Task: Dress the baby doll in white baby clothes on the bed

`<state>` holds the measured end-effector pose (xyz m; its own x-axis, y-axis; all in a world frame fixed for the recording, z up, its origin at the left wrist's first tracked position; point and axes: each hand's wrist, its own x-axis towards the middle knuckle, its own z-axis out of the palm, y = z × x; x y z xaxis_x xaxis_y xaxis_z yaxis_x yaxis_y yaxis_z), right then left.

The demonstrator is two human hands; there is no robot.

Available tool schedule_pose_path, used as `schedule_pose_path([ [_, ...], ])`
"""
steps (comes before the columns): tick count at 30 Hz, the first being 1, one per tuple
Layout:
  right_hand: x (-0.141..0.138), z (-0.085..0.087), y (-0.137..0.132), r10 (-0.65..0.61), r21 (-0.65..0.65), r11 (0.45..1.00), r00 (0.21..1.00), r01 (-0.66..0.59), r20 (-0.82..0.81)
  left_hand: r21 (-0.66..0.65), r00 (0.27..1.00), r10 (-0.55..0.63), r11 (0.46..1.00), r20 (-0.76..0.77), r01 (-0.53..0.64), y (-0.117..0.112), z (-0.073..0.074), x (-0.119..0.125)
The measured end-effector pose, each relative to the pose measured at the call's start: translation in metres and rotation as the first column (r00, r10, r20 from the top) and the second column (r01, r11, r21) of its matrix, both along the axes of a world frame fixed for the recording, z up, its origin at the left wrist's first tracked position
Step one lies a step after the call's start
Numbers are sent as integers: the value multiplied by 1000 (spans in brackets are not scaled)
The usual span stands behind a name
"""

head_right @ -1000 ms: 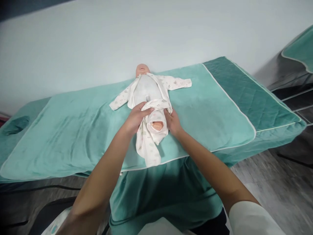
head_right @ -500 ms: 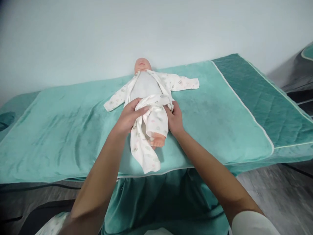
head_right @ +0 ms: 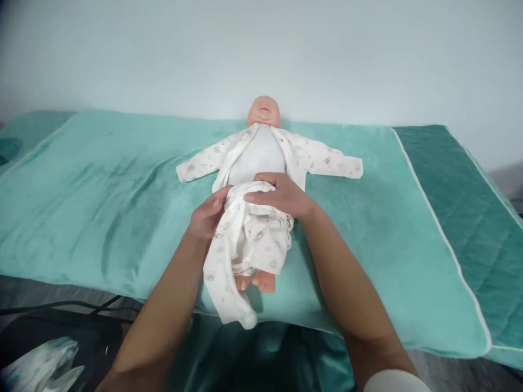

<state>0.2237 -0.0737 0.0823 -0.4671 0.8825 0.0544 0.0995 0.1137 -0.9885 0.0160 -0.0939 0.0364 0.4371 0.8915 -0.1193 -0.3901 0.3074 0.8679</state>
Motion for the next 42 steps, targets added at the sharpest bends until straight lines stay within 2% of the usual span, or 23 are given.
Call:
schedule_pose_path([
  [2, 4, -12, -1, -64, -55, 997, 989, 57, -136, 19, 999, -19, 1000, 27, 18, 3, -3, -2],
  [4, 6, -18, -4, -97, -115, 991, 973, 74, -208, 42, 999, -30, 999, 32, 28, 4, -6, -4],
  [9, 2, -14, -11, -40, -206, 978, 955, -23, -296, 71, 998, -67, 995, -9, 67, 4, -12, -7],
  [13, -7, -12, -20, -77, -219, 976, 958, 15, -277, 68, 989, -136, 988, -58, 140, 2, -12, -6],
  [15, -9, -10, -24, -90, -225, 974, 958, 28, -271, 72, 994, -108, 991, -36, 110, 1, -12, -5],
  [17, -9, -5, -25, -70, -206, 978, 972, 23, -223, 68, 999, -28, 997, 20, 26, -1, -13, -2],
  [20, -5, 3, -23, 66, -121, 991, 998, -65, 3, 50, 991, 93, 994, 92, -98, -2, -14, 1],
  [22, -4, 8, -23, 166, -63, 985, 977, -159, 135, 47, 984, 145, 988, 102, -150, -1, -15, 3],
  [24, -6, 9, -24, 215, -20, 976, 955, -216, 202, 46, 980, 182, 981, 85, -186, -1, -16, 3],
  [26, -10, 8, -27, 177, 6, 983, 951, -185, 255, 48, 977, 207, 977, 59, -210, 1, -16, 3],
  [29, -16, 2, -29, 41, 62, 996, 956, -62, 289, 66, 976, 216, 974, 23, -217, 1, -14, 3],
  [32, -18, -7, -27, -88, 55, 995, 985, 80, 151, 130, 987, 159, 979, -16, -156, -1, -10, 2],
  [35, -17, -15, -24, -230, -38, 973, 971, 228, -60, 200, 995, 6, 980, -99, 14, -6, -5, 0],
  [38, -18, -18, -23, -275, -140, 958, 940, 250, -203, 182, 982, -68, 978, -174, 100, -9, -3, -1],
  [40, -18, -17, -23, -264, -180, 957, 935, 225, -235, 143, 990, -37, 988, -138, 57, -9, -3, 0],
  [42, -18, -14, -23, -230, -176, 965, 952, 196, -202, 99, 998, 32, 995, -62, -26, -9, -5, 2],
])
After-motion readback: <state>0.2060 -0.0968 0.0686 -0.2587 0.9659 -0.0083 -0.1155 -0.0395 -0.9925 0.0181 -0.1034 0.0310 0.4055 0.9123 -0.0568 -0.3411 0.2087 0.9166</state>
